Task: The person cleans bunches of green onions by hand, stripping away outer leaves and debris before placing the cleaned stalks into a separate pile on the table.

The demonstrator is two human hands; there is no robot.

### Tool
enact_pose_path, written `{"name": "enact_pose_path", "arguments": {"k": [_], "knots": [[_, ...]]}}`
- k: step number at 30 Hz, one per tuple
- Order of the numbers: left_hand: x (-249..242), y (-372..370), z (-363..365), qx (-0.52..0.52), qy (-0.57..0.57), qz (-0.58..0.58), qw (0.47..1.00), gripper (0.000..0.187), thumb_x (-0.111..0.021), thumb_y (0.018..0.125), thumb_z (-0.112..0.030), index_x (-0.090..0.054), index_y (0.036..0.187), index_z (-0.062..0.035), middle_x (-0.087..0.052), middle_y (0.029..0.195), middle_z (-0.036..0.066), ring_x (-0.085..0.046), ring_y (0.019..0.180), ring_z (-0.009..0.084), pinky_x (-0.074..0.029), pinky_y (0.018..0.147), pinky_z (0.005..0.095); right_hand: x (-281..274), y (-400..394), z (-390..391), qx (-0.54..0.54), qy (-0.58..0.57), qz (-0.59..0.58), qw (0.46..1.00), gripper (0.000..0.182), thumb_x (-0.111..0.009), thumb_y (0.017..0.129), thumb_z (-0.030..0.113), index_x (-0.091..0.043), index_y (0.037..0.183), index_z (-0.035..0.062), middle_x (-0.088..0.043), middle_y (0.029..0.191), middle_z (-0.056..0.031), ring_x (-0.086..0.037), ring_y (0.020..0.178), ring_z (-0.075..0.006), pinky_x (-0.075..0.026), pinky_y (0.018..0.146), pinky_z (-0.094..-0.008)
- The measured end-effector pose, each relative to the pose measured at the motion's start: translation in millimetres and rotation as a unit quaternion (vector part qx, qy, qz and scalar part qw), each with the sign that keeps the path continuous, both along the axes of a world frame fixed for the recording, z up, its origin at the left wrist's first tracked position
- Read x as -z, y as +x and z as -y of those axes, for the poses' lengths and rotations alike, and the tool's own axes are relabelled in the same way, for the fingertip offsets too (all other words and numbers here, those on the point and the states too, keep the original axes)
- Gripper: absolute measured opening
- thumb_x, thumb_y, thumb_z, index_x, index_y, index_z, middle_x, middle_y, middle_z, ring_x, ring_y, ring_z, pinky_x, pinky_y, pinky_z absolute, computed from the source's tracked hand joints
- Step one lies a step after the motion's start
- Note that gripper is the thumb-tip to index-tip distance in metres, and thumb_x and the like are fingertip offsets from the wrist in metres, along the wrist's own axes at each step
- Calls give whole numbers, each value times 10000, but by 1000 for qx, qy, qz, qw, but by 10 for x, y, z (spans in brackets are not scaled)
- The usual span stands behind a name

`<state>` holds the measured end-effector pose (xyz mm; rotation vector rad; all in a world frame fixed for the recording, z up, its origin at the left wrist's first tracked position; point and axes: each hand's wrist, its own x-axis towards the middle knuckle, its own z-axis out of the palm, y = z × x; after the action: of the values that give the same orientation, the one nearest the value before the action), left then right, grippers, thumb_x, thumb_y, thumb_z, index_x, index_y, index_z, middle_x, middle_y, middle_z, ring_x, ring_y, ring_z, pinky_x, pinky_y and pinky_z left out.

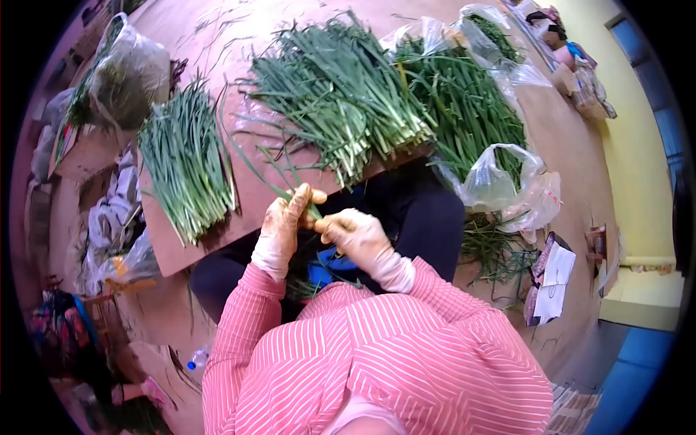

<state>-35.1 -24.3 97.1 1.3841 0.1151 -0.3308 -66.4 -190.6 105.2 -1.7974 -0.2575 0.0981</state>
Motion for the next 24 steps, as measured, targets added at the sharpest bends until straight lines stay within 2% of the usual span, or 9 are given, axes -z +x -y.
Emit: {"name": "enact_pose_path", "arguments": {"k": [1,3,4,7,8,12,15,17,24], "knots": [[-101,-39,31,-29,-17,3,999,464,-490,948,-442,-659,982,-11,-539,666,-5,-485,600,78,-391,586,231,11,-16,34,-17,163,-228,960,259,-587,917,291,-680,947,51,-654,775,-19,-562,574,-90,-426,512,-221],[-140,-90,-28,-49,58,87,993,466,-485,953,-443,-658,983,-11,-530,670,-7,-477,607,76,-381,602,220,23,7,133,-42,187,-306,933,318,-522,960,314,-680,984,40,-662,807,3,-515,564,-28,-401,534,-151],[-31,-40,-52,-99,-110,16,989,451,-490,959,-423,-658,1020,-9,-515,663,-8,-460,610,78,-371,610,217,130,-15,220,-29,191,-318,928,306,-531,956,300,-679,996,36,-662,805,6,-528,574,-35,-417,549,-157],[119,55,-320,-73,-142,31,987,478,-507,948,-442,-652,1069,-3,-499,675,2,-457,634,85,-376,627,225,413,-94,234,-1,51,-283,958,269,-575,928,254,-677,1017,22,-663,783,3,-569,599,-60,-457,590,-175],[122,46,-342,-81,-142,28,986,478,-507,948,-442,-652,1069,-3,-499,675,2,-457,634,85,-376,627,225,685,-109,335,-42,-154,71,985,263,-601,905,236,-672,1022,12,-658,731,-10,-570,584,-72,-469,601,-183],[156,47,-318,-63,-148,5,987,503,-512,933,-480,-658,1071,-18,-498,688,-1,-468,660,95,-389,654,230,2,114,114,-34,-42,-345,937,284,-610,904,276,-669,1015,21,-624,645,-25,-530,541,-62,-443,545,-196],[187,48,-286,-48,-112,0,993,498,-515,925,-497,-667,1071,-45,-508,713,-10,-462,675,95,-391,668,233,-42,264,-12,-109,151,-307,933,343,-588,921,330,-645,1051,18,-629,735,-11,-523,598,-50,-433,574,-180],[195,78,-270,-22,-127,-22,991,513,-509,925,-507,-666,1070,-41,-520,726,-13,-453,675,90,-388,667,231,-128,359,-156,-109,36,-334,935,339,-606,917,296,-640,1087,4,-641,819,0,-520,651,-35,-426,613,-164],[138,101,-289,4,-94,-15,995,508,-492,945,-468,-639,1114,-12,-622,871,16,-594,839,114,-463,809,255,122,389,-269,-37,100,-248,963,229,-670,873,214,-644,972,9,-647,803,-9,-556,692,-60,-444,620,-189]]}}
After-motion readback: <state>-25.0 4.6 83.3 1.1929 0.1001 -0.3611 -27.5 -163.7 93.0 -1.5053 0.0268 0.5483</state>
